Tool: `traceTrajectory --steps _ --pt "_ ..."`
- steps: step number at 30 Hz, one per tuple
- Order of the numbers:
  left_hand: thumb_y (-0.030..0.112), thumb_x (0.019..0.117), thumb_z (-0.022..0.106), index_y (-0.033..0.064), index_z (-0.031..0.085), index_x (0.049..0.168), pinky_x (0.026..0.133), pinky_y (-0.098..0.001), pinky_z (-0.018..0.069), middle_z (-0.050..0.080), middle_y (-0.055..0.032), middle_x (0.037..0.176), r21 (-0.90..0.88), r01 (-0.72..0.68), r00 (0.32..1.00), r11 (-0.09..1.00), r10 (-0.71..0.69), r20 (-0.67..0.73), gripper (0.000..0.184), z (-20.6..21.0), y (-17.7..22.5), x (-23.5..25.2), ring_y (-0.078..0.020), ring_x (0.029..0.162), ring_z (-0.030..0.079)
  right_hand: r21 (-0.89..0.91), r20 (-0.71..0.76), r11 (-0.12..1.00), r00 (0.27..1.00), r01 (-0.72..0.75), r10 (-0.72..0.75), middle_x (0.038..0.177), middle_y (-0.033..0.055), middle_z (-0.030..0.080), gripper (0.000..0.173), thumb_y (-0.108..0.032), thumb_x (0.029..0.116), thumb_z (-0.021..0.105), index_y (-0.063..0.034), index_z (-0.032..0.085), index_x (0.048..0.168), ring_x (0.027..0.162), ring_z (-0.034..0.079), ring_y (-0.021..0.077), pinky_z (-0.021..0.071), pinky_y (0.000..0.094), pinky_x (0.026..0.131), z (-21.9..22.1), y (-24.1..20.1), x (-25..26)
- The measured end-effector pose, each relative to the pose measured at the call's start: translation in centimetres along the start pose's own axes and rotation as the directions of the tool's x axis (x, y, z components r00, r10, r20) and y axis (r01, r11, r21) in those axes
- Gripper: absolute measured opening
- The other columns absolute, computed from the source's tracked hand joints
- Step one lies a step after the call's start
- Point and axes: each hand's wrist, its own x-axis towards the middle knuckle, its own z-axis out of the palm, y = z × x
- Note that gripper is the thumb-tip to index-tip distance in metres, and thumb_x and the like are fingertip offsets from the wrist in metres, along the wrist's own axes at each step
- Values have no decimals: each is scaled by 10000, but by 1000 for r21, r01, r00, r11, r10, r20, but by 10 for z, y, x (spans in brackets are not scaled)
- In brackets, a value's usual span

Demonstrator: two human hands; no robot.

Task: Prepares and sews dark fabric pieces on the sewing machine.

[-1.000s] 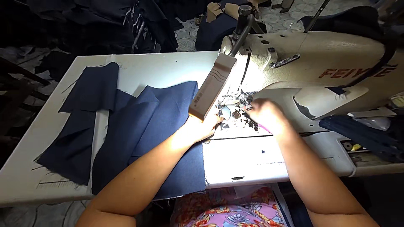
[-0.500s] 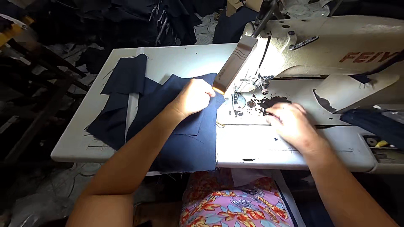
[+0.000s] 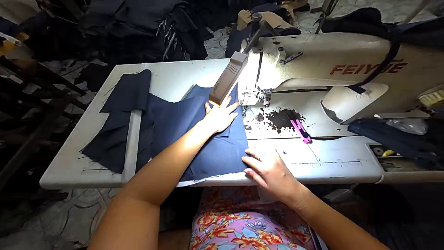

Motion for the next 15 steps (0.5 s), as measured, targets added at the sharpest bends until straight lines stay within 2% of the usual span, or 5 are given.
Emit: traceTrajectory --steps 3,6,8,11,15 --pt "150 1086 404 13 592 1405 1105 -812 108 470 -198 1556 -102 -211 971 972 197 -132 394 7 8 16 -442 1518 286 9 9 999 999 -47 47 1236 120 721 381 -359 1041 491 -128 774 1150 1184 667 322 447 589 1052 -9 6 -4" --pt "14 977 525 -88 646 1269 1152 -642 297 535 -309 1435 -141 -319 926 937 276 -256 332 5 8 16 -474 1396 452 34 35 997 997 -73 71 1190 126 728 325 -256 1033 508 -84 766 1128 1148 679 309 484 565 1004 -18 15 8" --pt "-36 898 580 -62 661 1266 1166 -589 323 508 -304 1467 -74 -288 911 955 249 -329 377 5 14 -6 -463 1430 415 1 53 991 990 -131 131 1248 169 695 291 -119 995 549 -47 743 1200 1195 644 354 458 608 1027 -21 36 29" --pt "-14 882 575 11 713 1220 1189 -675 243 527 -222 1501 41 -246 897 968 243 -368 366 17 33 -65 -430 1480 379 -116 121 959 955 -258 272 1377 189 617 335 -24 996 546 -52 659 1310 1338 538 412 409 668 1069 -22 74 81" --pt "297 1020 546 163 679 1357 1102 -818 176 533 -112 1532 22 -165 942 986 165 -292 386 50 39 -125 -439 1488 365 -9 278 944 906 -330 319 1531 167 523 394 -95 1081 429 -63 597 1436 1514 326 422 156 721 1191 -29 94 122"
